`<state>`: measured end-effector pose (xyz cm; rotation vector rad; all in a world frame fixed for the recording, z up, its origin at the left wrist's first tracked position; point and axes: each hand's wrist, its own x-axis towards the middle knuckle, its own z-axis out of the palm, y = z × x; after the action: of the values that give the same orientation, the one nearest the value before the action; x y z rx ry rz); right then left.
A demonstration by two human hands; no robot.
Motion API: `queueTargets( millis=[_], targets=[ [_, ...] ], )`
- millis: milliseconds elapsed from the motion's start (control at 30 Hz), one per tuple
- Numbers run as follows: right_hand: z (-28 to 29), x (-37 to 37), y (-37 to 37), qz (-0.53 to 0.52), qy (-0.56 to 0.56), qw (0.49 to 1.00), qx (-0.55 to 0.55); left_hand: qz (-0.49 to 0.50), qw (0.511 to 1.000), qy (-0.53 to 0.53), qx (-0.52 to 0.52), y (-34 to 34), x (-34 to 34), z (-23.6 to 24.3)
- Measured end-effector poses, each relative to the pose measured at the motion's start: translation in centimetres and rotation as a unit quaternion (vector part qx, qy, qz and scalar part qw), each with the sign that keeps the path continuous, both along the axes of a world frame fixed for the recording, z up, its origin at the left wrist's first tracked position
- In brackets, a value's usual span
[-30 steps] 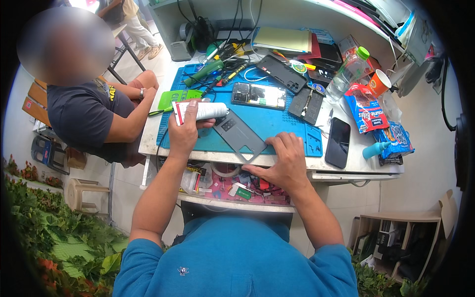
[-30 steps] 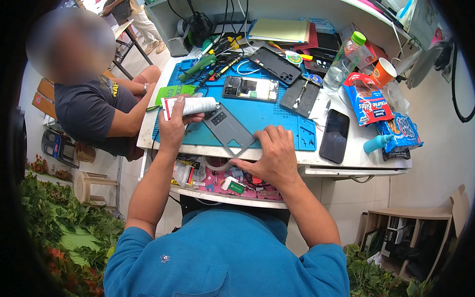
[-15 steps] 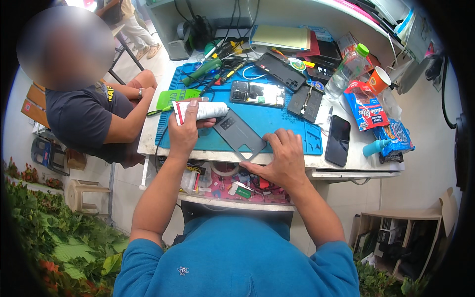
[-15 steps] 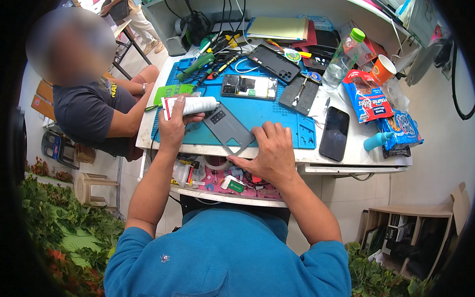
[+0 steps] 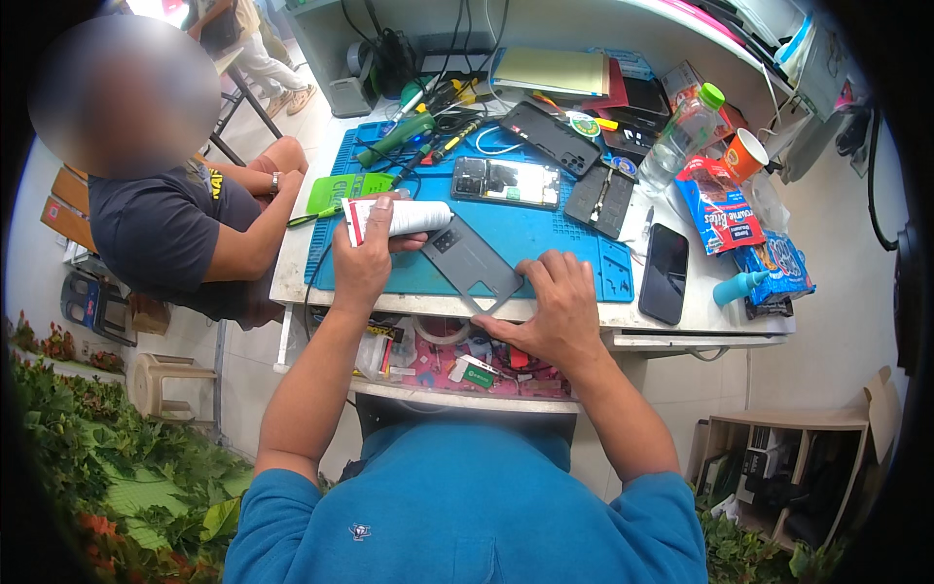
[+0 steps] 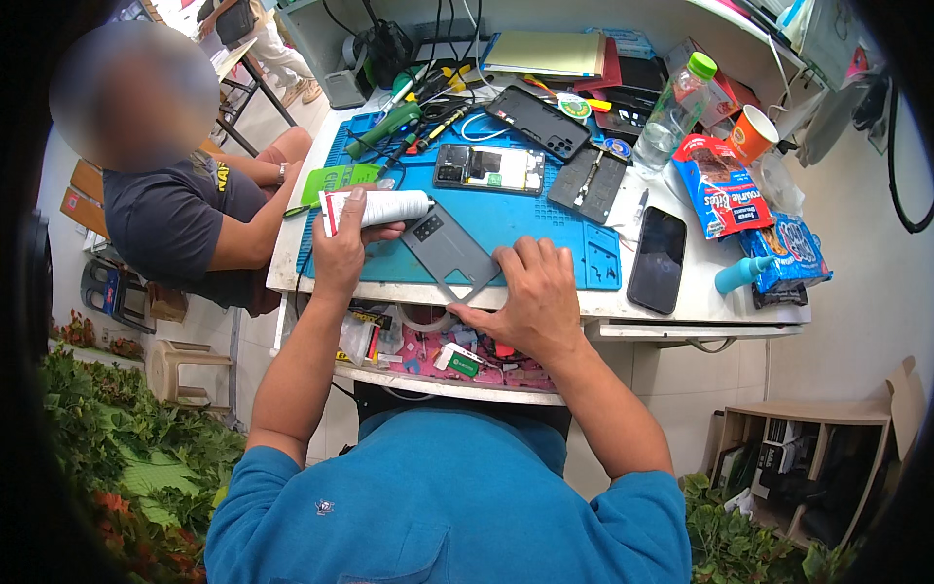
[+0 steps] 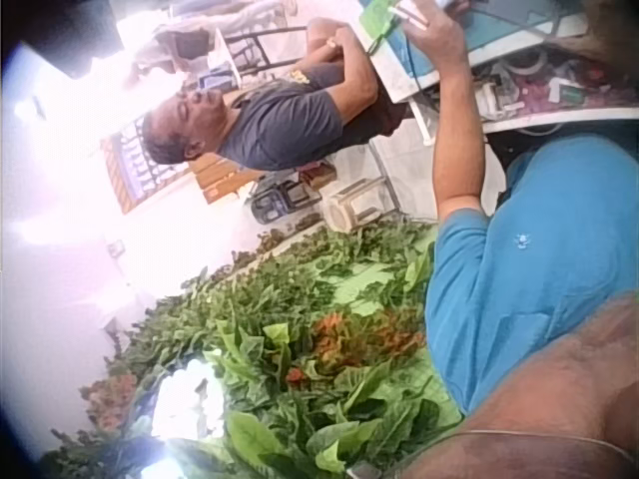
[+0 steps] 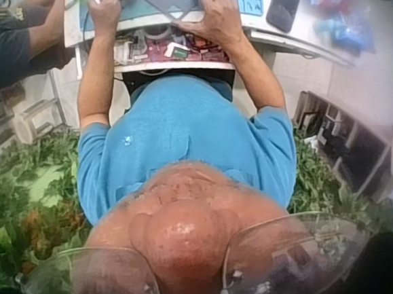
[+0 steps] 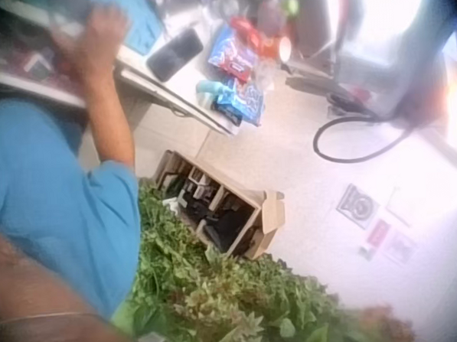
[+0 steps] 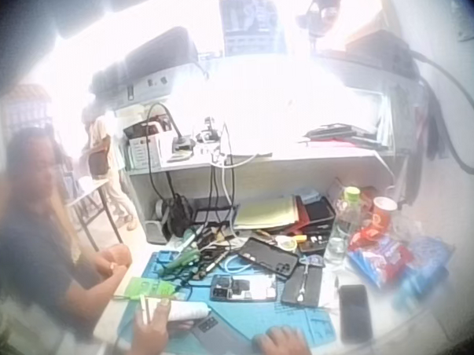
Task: The person applies adhesive to a smartphone back cover, then retrieves a SIM card from a drawer and inserts it into a smartphone. The person also wipes the back of the phone with a tissue.
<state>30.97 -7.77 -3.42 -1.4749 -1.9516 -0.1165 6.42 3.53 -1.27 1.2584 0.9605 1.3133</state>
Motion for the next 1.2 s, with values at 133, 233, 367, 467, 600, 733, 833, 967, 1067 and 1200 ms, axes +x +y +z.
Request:
queueTargets(
  millis=[133, 233, 367, 467, 600, 733, 833, 967, 1067, 1200],
  targets=[
    [-0.1, 0.0, 0.0, 0.000, -0.001, 1.000, 0.004, -0.002, 1.000, 0.001, 0.004, -0.2, 0.1, 0.1],
    [0.0, 0.0, 0.0, 0.001, -0.001, 1.000, 0.001, -0.005, 1.000, 0.003, 0.000, -0.2, 0.1, -0.1],
    [0.0, 0.0, 0.0, 0.001, -0.002, 1.000, 0.001, -0.010, 1.000, 0.011, 0.003, -0.4, 0.2, 0.1],
    [-0.1, 0.0, 0.0, 0.000, -0.002, 1.000, 0.004, -0.014, 1.000, 0.014, 0.004, -0.5, 0.2, 0.0],
    [-0.1, 0.0, 0.0, 0.001, 0.001, 1.000, -0.001, -0.017, 1.000, 0.014, 0.000, -0.6, 0.3, 0.1],
    [-0.1, 0.0, 0.0, 0.000, 0.000, 1.000, 0.003, -0.021, 1.000, 0.008, -0.001, -0.7, 0.4, 0.1],
    [-0.1, 0.0, 0.0, 0.001, 0.001, 1.000, 0.005, -0.027, 1.000, 0.007, 0.003, -0.8, 0.5, 0.0],
    [0.0, 0.0, 0.0, 0.003, 0.002, 1.000, 0.006, -0.035, 0.999, 0.013, 0.000, -1.0, 0.5, 0.1],
    [-0.1, 0.0, 0.0, 0.001, 0.001, 1.000, 0.008, -0.040, 0.999, 0.017, -0.002, -1.1, 0.5, 0.1],
    [0.0, 0.1, 0.0, 0.002, 0.002, 1.000, 0.007, -0.050, 0.999, 0.018, -0.003, -1.2, 0.6, 0.1]
  ],
)
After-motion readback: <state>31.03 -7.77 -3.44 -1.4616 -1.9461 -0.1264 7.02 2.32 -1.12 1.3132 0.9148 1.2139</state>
